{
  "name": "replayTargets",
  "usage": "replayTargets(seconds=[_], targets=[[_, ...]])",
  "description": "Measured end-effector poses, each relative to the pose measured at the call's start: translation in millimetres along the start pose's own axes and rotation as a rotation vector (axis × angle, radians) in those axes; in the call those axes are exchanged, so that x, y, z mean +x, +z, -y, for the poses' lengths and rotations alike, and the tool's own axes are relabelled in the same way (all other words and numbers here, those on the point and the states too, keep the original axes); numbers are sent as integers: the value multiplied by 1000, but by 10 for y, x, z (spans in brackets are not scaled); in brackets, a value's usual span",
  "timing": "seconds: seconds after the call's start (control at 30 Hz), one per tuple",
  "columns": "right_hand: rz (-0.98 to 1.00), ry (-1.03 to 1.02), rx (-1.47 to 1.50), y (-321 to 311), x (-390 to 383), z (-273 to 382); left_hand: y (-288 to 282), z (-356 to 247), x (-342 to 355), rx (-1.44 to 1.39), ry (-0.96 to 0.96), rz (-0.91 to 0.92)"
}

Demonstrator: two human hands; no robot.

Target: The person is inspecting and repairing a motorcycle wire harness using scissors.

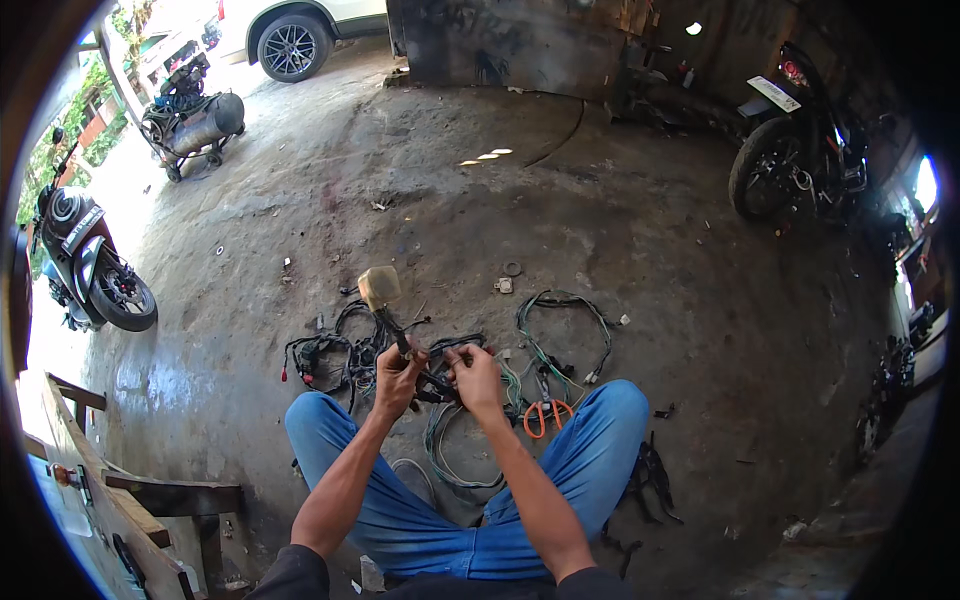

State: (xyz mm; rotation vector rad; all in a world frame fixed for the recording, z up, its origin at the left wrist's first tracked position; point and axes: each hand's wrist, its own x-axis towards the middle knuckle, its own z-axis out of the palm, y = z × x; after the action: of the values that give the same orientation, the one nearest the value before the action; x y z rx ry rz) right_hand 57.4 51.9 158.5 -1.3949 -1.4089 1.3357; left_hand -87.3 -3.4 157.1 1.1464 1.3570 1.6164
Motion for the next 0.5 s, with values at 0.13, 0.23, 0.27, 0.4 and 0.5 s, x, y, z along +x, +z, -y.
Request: replayTargets(seconds=[0.13, 0.23, 0.27, 0.4, 0.5], targets=[[509, 150, -93, -20, 193, -187, -53, 37, -35, -123, 152, 30], [784, 628, 189, -143, 260, -135, -49, 62, -63, -212, 125, -18], [782, 628, 190, -179, 286, -208, -18, 25, -72, -248, 37, -66], [384, 531, 36, -200, 149, -169, -35, 36, -31, -113, -38, -109], [-87, -237, -148, -237, -212, 87, -49, -12, -10, -37, -173, -178]])
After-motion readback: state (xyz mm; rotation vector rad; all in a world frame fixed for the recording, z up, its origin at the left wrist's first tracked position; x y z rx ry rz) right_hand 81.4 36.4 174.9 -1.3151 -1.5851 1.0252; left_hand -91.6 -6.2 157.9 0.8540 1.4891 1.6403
